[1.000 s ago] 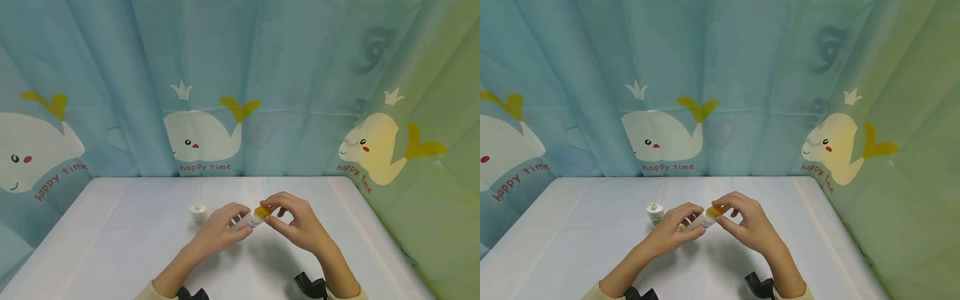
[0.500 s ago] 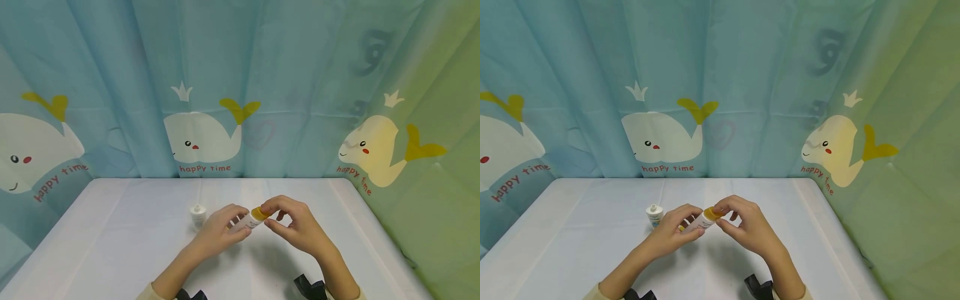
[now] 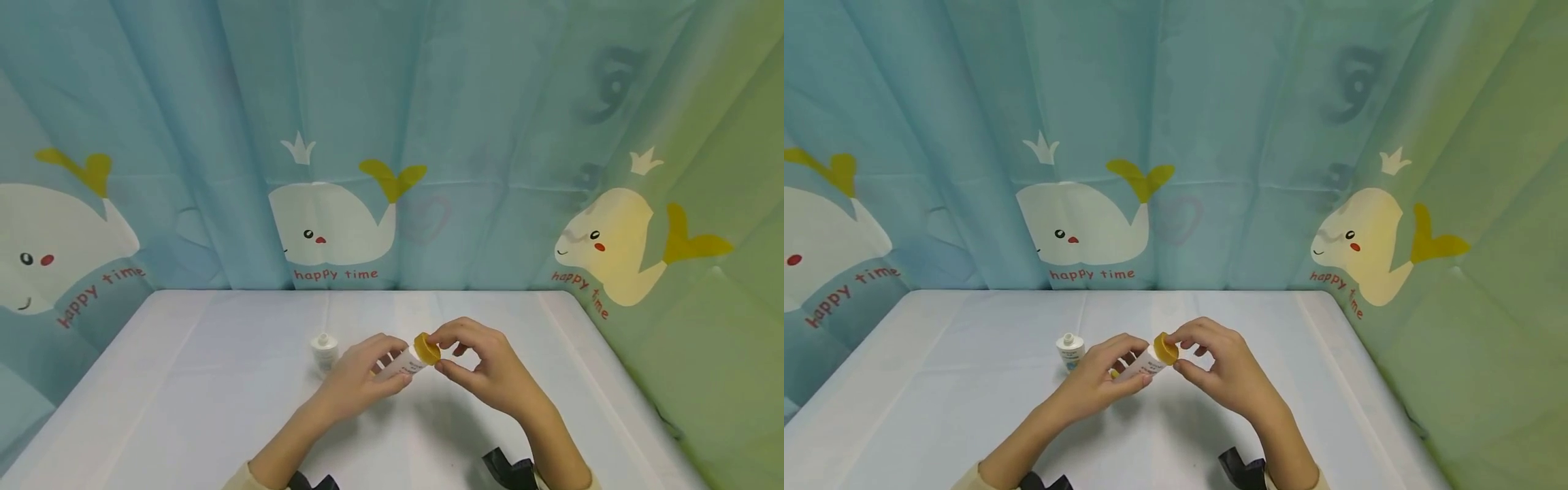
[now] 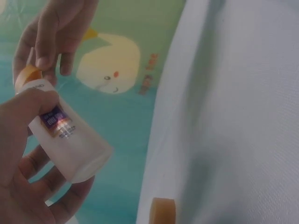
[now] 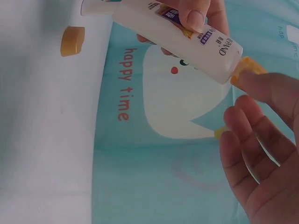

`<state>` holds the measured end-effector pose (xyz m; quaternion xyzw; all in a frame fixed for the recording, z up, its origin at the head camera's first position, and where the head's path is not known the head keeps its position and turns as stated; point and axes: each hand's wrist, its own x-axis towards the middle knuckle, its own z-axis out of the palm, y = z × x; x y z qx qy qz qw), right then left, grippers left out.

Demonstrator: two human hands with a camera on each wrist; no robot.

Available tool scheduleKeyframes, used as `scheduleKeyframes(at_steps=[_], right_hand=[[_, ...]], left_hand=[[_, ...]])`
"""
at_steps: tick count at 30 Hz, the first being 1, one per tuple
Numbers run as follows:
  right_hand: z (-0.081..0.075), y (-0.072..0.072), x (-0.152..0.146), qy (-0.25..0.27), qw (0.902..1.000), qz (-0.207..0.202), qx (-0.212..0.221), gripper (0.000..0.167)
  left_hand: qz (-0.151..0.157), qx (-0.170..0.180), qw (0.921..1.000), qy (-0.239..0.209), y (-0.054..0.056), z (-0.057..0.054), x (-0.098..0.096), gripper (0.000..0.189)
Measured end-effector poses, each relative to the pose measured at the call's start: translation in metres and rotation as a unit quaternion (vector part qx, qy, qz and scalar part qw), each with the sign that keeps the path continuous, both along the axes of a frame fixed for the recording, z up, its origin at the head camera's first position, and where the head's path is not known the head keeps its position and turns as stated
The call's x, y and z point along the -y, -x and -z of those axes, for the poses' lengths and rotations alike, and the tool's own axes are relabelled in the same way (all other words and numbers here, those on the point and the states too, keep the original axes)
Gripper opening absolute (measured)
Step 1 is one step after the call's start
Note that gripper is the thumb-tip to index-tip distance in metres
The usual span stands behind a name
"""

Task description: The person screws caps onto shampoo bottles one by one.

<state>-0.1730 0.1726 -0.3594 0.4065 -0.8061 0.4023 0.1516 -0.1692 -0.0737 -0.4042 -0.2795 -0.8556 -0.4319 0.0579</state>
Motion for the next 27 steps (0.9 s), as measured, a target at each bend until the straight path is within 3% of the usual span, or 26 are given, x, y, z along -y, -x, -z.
scheduleKeyframes(at_steps=[11, 21, 27], right_hand=[[0.0074, 0.0013, 0.0039, 0.034, 0.9994, -0.002, 0.003, 0.024], [0.0076, 0.0015, 0.0046, 0.075, 0.9967, -0.032, 0.003, 0.028], [0.0068, 0.0012, 0.0027, 0.066, 0.9968, -0.038, 0.023, 0.029]], left_hand=[[0.021, -0.021, 0.9995, 0.008, -0.0033, 0.003, -0.0037, 0.028], [-0.001, -0.011, 0.9999, 0.0, -0.0031, -0.0016, -0.0022, 0.028], [-0.007, -0.007, 0.9999, -0.001, -0.0011, -0.0008, -0.0007, 0.029]])
